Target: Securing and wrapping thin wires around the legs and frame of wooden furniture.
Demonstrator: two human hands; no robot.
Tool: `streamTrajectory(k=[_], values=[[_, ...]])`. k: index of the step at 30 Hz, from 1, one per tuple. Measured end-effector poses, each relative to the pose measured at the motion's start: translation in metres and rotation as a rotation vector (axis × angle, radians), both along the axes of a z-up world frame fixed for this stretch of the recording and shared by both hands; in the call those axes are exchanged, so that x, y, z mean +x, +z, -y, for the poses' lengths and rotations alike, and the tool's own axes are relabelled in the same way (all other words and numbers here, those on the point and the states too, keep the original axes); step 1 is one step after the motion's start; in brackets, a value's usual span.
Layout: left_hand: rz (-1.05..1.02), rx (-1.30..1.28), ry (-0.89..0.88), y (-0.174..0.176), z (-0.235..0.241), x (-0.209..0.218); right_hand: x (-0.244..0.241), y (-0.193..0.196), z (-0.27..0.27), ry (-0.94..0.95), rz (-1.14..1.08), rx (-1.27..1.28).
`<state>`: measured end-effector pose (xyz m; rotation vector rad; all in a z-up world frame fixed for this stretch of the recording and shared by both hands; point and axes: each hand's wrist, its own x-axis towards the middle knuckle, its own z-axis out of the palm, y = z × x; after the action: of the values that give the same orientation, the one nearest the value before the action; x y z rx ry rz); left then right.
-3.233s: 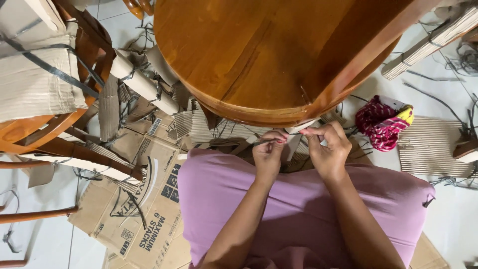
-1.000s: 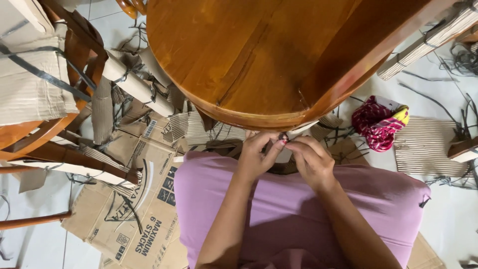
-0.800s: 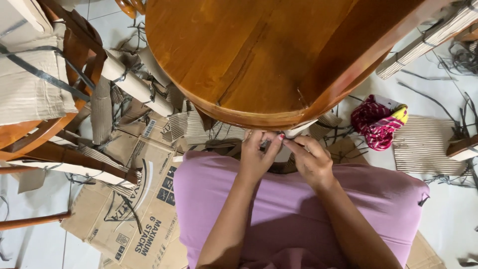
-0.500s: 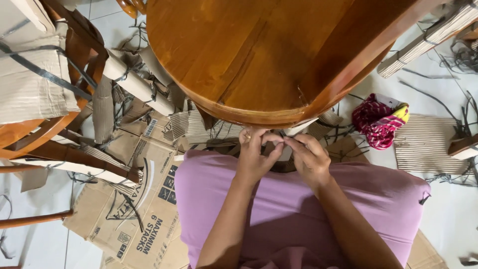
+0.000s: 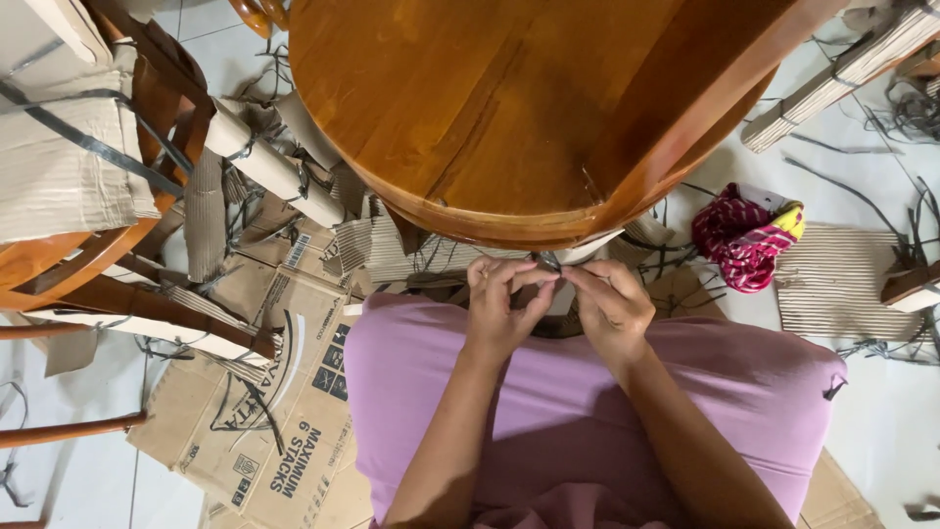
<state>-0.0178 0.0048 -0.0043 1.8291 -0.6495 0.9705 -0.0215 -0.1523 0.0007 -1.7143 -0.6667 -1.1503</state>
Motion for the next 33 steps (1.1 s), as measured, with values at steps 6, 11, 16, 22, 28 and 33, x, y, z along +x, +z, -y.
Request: streamTrajectory(k=[6,11,16,22,28,33], values=[[0.117,-0.004,0.042,-0.004,0.001,0.002,-0.002,0.001,-0.004,-0.103,0.018,-0.124],[-0.011,-0.147,0.026,-0.009,0.011,0.002,-0.008,0.001,-0.006,-0.051,-0.178,-0.050],[-0.277,-0.275,-0.014,-0.003,0.013,-0.009,-0.015,0.004,-0.008,0.081,-0.436,0.136],[-0.710,-0.730,-0.253,-0.018,0.021,-0.012,-0.018,0.004,-0.011,0.106,-0.551,0.246],[-1.052,-0.920,-0.187,-0.017,0.024,-0.012,-0.022,0.000,-0.010,0.169,-0.663,0.361],[-0.994,-0.910,-0.273,-0.026,0.022,-0.011,-0.023,0.000,-0.012,0.166,-0.647,0.383]])
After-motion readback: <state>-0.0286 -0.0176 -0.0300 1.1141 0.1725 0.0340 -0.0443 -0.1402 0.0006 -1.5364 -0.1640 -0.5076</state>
